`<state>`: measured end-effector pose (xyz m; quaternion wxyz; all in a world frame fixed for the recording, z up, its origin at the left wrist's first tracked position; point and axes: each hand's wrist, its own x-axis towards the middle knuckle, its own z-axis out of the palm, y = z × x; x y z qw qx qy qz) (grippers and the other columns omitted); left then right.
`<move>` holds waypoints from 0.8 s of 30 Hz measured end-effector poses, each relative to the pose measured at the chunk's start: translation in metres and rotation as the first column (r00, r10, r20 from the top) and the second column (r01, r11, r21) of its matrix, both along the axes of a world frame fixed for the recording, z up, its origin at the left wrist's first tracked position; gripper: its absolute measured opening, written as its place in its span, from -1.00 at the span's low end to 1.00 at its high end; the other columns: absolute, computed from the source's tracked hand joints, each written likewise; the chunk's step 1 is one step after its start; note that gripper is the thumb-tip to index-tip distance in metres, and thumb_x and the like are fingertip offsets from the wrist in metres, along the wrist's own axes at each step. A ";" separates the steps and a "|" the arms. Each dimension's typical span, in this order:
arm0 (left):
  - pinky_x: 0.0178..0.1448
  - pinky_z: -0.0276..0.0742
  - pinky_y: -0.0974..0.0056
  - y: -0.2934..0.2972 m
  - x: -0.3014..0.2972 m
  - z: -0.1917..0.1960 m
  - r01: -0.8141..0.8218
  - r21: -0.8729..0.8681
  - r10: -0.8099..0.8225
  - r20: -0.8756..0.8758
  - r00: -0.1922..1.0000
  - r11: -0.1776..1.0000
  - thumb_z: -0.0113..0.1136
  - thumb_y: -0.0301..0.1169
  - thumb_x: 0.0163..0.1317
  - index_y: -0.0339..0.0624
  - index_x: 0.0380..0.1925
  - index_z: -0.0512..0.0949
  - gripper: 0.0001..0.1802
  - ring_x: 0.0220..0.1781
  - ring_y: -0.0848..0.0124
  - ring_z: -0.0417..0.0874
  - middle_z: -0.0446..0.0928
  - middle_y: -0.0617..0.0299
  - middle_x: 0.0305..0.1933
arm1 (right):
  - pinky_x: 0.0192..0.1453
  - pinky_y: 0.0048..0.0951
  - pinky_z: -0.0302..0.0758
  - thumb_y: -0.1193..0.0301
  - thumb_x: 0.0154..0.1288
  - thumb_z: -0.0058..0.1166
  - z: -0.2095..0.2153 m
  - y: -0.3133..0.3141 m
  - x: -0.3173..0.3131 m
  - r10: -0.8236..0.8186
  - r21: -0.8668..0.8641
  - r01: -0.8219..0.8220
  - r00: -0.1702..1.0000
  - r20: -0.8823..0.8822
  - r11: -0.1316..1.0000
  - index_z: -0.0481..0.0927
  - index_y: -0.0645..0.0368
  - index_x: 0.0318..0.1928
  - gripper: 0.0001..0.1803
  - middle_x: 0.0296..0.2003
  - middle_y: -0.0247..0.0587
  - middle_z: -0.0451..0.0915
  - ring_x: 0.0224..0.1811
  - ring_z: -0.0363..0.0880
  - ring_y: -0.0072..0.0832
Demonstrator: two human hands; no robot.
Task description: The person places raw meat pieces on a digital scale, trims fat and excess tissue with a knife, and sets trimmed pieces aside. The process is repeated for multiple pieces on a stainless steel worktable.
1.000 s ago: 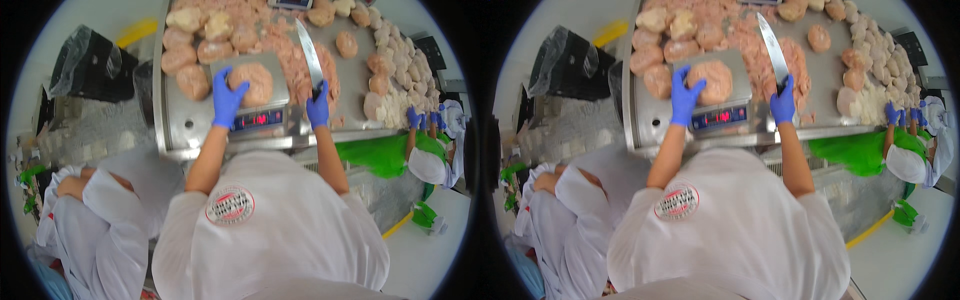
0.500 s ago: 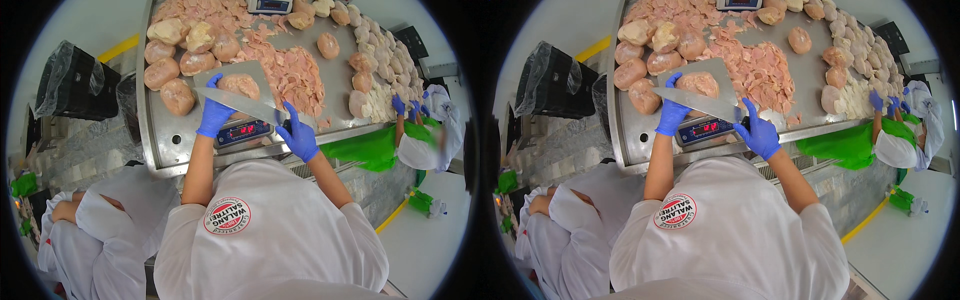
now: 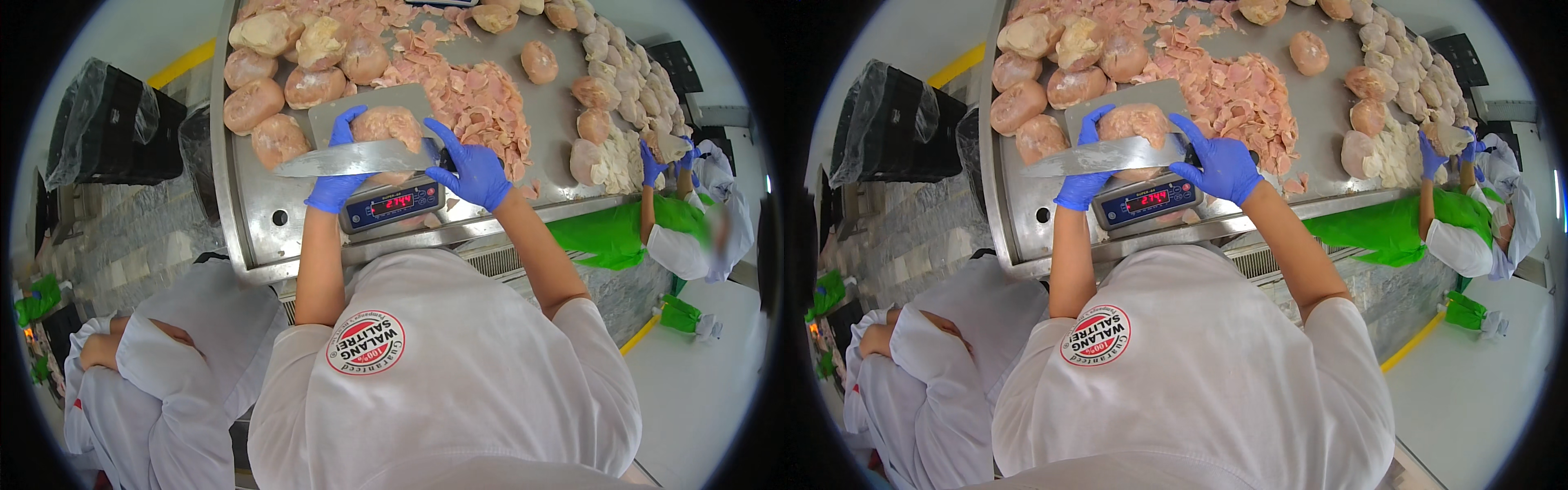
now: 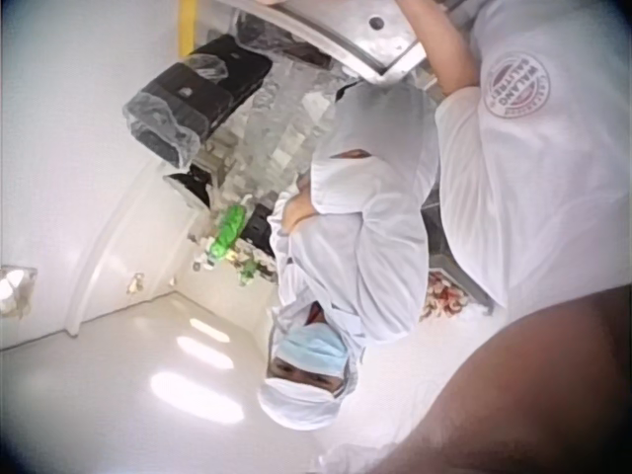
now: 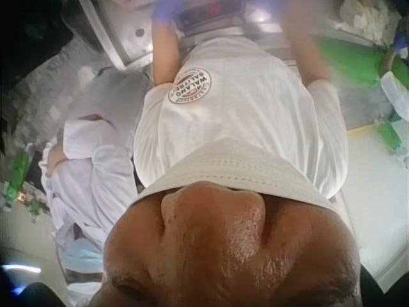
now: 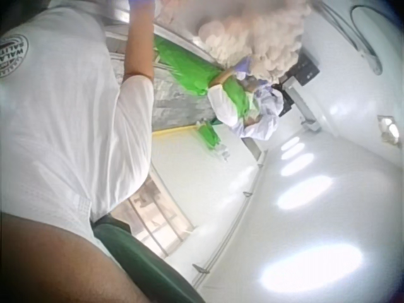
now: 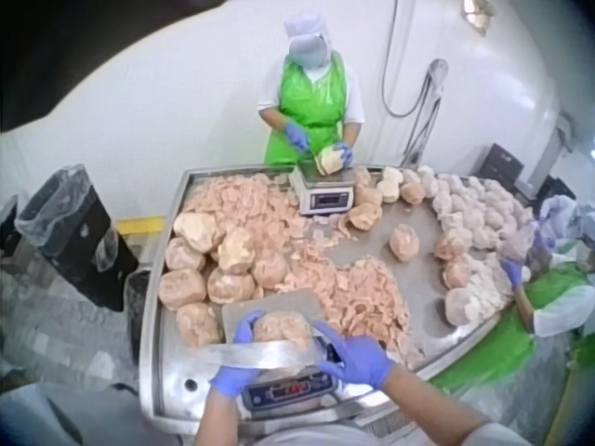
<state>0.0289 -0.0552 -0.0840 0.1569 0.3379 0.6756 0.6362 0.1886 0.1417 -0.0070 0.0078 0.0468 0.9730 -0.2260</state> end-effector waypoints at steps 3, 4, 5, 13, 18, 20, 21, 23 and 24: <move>0.42 0.37 0.19 0.003 0.001 0.012 -0.005 -0.019 0.006 0.057 0.998 1.000 0.62 -0.27 -0.13 -0.22 0.34 0.18 0.05 0.32 0.22 0.40 0.31 0.01 0.30 | -0.31 -0.19 0.54 -0.10 0.33 0.07 0.007 -0.009 -0.022 -0.002 0.037 0.000 0.999 0.050 0.999 0.06 -0.13 0.53 -0.13 -0.47 -0.11 0.64 -0.43 0.64 -0.11; 0.42 0.37 0.19 0.005 0.000 0.018 -0.009 -0.033 0.013 0.110 0.994 0.999 0.62 -0.29 -0.14 -0.22 0.33 0.19 0.05 0.33 0.23 0.40 0.32 0.01 0.30 | -0.30 -0.19 0.54 -0.09 0.33 0.08 0.005 -0.012 -0.030 -0.022 0.084 0.018 0.999 0.045 0.996 0.06 -0.14 0.53 -0.13 -0.46 -0.11 0.65 -0.43 0.65 -0.11; 0.42 0.37 0.19 0.008 0.000 0.020 -0.012 -0.048 0.019 0.162 0.987 0.999 0.63 -0.30 -0.15 -0.21 0.33 0.19 0.05 0.33 0.23 0.40 0.32 0.02 0.30 | -0.30 -0.19 0.54 -0.09 0.33 0.08 0.003 -0.013 -0.033 -0.042 0.131 0.037 0.998 0.038 0.991 0.06 -0.15 0.53 -0.13 -0.45 -0.11 0.65 -0.43 0.65 -0.11; 0.44 0.35 0.16 0.006 -0.017 0.012 0.054 -0.055 -0.056 -0.034 0.998 0.997 0.57 -0.28 -0.09 -0.21 0.32 0.22 -0.02 0.34 0.18 0.40 0.35 0.04 0.30 | -0.23 -0.15 0.58 -0.14 0.34 0.04 0.020 0.042 -0.014 0.028 0.047 -0.035 0.991 0.132 0.998 0.03 -0.21 0.54 -0.13 -0.41 -0.14 0.70 -0.35 0.69 -0.09; 0.46 0.32 0.15 0.009 -0.022 0.015 0.102 -0.020 -0.099 0.136 0.986 0.995 0.54 -0.29 -0.05 -0.23 0.32 0.22 -0.05 0.37 0.17 0.38 0.34 0.01 0.31 | -0.24 -0.16 0.60 -0.07 0.36 0.07 0.036 0.052 -0.048 0.177 0.148 -0.209 0.964 0.201 0.967 0.07 -0.32 0.52 -0.19 -0.46 -0.10 0.69 -0.34 0.70 -0.09; 0.46 0.32 0.16 0.008 -0.023 0.014 0.092 -0.057 -0.088 0.064 0.994 0.994 0.54 -0.28 -0.04 -0.24 0.31 0.22 -0.06 0.37 0.17 0.38 0.33 -0.01 0.31 | -0.26 -0.14 0.59 -0.11 0.37 0.02 0.036 0.043 -0.061 0.242 0.081 -0.261 0.952 0.185 0.962 0.13 -0.30 0.50 -0.24 -0.42 -0.06 0.69 -0.33 0.69 -0.06; 0.46 0.31 0.16 0.008 -0.022 0.016 0.104 -0.065 -0.097 0.095 0.991 0.993 0.55 -0.27 -0.05 -0.25 0.31 0.22 -0.05 0.37 0.17 0.38 0.33 -0.02 0.31 | -0.25 -0.14 0.58 -0.13 0.38 0.00 0.032 0.037 -0.066 0.224 0.097 -0.243 0.959 0.172 0.965 0.15 -0.30 0.50 -0.25 -0.39 -0.04 0.69 -0.32 0.69 -0.06; 0.46 0.30 0.16 0.009 -0.021 0.026 0.129 -0.080 -0.116 0.150 0.982 0.988 0.56 -0.25 -0.05 -0.28 0.31 0.22 -0.03 0.37 0.17 0.38 0.33 -0.04 0.32 | -0.24 -0.15 0.58 -0.15 0.39 -0.03 0.024 0.024 -0.076 0.186 0.129 -0.204 0.973 0.140 0.970 0.20 -0.29 0.48 -0.28 -0.32 -0.01 0.70 -0.30 0.70 -0.06; 0.47 0.29 0.15 0.009 -0.022 0.023 0.106 -0.070 -0.096 0.131 0.987 0.992 0.57 -0.23 -0.07 -0.30 0.30 0.22 -0.02 0.38 0.17 0.37 0.33 -0.05 0.32 | -0.23 -0.14 0.58 -0.16 0.40 -0.06 0.019 0.017 -0.081 0.133 0.115 -0.147 0.984 0.120 0.982 0.21 -0.28 0.48 -0.29 -0.28 0.01 0.70 -0.28 0.69 -0.05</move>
